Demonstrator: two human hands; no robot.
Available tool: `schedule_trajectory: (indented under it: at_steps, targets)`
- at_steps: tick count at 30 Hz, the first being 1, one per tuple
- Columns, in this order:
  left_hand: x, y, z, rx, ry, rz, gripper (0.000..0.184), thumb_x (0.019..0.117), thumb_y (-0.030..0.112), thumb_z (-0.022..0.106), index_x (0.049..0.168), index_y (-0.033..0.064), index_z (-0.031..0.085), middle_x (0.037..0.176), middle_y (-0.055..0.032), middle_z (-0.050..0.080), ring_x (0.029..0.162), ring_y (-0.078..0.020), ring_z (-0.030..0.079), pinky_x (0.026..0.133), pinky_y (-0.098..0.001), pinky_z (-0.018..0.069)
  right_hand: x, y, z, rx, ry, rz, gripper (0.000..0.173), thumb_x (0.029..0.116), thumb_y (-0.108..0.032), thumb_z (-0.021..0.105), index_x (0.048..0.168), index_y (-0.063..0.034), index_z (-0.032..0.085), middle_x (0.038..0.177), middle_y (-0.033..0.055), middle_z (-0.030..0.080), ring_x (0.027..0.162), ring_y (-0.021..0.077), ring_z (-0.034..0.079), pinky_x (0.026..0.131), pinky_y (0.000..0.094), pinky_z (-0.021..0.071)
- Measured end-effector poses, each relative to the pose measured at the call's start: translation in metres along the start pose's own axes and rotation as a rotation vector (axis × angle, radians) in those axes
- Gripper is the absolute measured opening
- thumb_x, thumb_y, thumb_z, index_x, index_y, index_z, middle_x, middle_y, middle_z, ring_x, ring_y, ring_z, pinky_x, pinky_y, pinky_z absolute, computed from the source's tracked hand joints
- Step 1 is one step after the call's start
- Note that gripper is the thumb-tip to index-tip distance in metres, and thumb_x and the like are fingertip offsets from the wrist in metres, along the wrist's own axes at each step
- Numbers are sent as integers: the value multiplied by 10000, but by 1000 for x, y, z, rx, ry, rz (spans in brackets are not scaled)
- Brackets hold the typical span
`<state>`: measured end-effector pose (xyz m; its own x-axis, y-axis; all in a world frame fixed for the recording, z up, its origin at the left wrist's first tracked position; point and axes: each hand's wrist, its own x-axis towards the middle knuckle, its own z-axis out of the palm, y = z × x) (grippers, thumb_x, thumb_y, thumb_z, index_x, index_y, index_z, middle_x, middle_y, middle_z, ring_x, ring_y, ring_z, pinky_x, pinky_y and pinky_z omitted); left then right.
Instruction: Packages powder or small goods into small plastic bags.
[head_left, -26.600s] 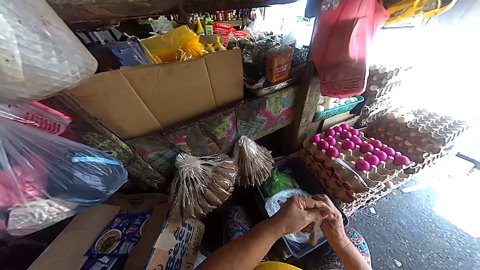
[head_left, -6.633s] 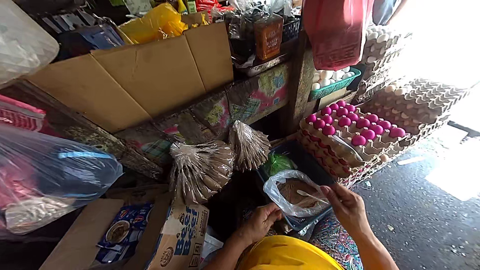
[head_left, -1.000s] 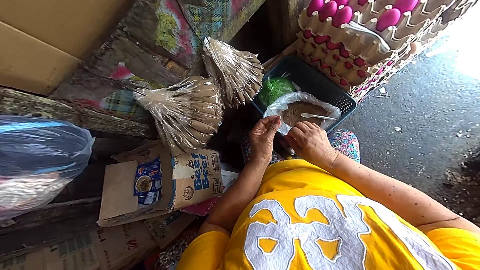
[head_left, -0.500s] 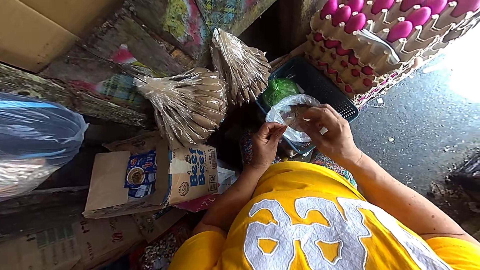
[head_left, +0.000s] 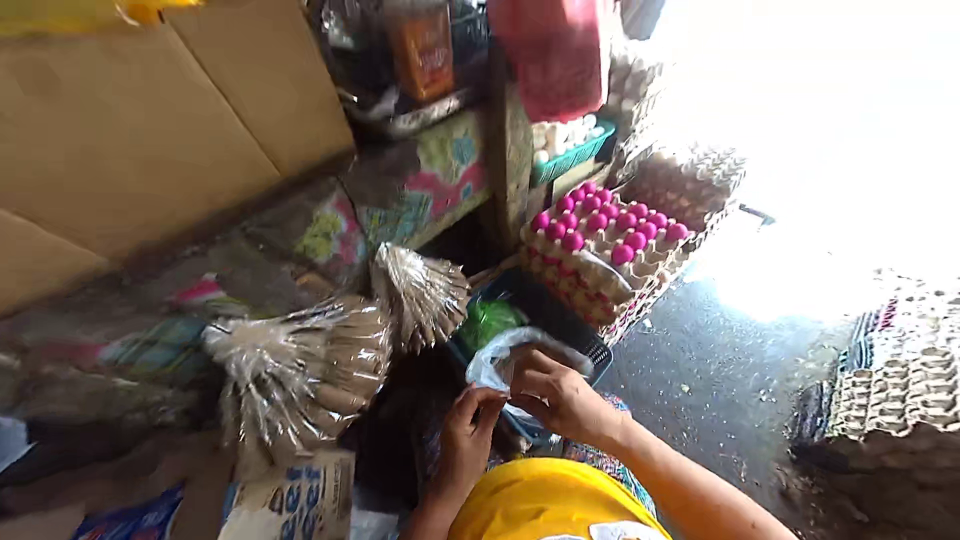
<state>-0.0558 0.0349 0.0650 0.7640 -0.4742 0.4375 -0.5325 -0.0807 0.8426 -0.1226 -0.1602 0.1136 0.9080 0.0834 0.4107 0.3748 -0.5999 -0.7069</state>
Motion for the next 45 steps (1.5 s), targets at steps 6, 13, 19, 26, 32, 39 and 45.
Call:
schedule_trajectory:
  at_steps: [6, 13, 19, 26, 32, 39, 45]
  targets:
    - [19, 30, 4, -143, -263, 47, 242, 1020, 188, 623, 1161, -7, 589, 971, -44, 681, 835, -44, 665, 760, -232, 584, 2, -30, -47, -91, 190, -124, 149, 1011, -129, 609, 995, -42, 729, 1062, 130, 690, 1023, 176, 673, 897, 313, 576]
    - [30, 50, 8, -104, -111, 272, 197, 1031, 254, 607, 1153, 99, 597, 1031, 14, 678, 988, 12, 644, 915, -168, 532, -4, -87, -101, -262, 267, -433, 102, 1044, -140, 568, 1035, -91, 658, 1043, 80, 629, 1017, 106, 617, 893, 188, 517]
    - [37, 93, 0, -40, -181, 409, 468, 1029, 485, 547, 1375, 172, 512, 1343, 10, 629, 1317, -86, 544, 1213, -423, 324, -9, -120, -108, -389, 204, -543, 74, 1045, -119, 550, 1075, -115, 617, 1055, 69, 617, 957, 140, 615, 826, 223, 515]
    - [36, 112, 2, -60, -172, 563, 183, 1092, 226, 467, 1218, 109, 532, 1116, -67, 594, 1117, -134, 593, 1139, -329, 382, -7, -120, -95, -382, 170, -500, 83, 1049, -145, 561, 1062, -110, 635, 1047, 66, 622, 965, 119, 618, 825, 196, 513]
    - [25, 93, -3, -203, -282, 371, 342, 1107, 261, 425, 1281, -17, 518, 1069, -114, 618, 993, -74, 623, 930, -206, 507, 1, -108, -80, -346, 128, -407, 138, 1058, -161, 550, 1028, -78, 655, 1027, 85, 638, 979, 110, 628, 830, 183, 518]
    - [12, 68, -16, -776, -378, -150, 154, 1043, 223, 569, 1185, 163, 576, 979, 146, 639, 840, 41, 600, 752, -177, 519, 7, -92, -65, -255, 59, -323, 181, 1058, -174, 557, 992, -63, 684, 1026, 85, 653, 1000, 107, 632, 859, 186, 524]
    - [11, 62, -18, -667, -318, -183, 33, 1009, 90, 596, 1024, 94, 626, 888, 103, 676, 811, 3, 650, 771, -225, 566, 5, -79, -60, -197, -4, -206, 211, 1048, -233, 582, 1003, -80, 719, 1045, 70, 677, 1007, 103, 639, 867, 231, 537]
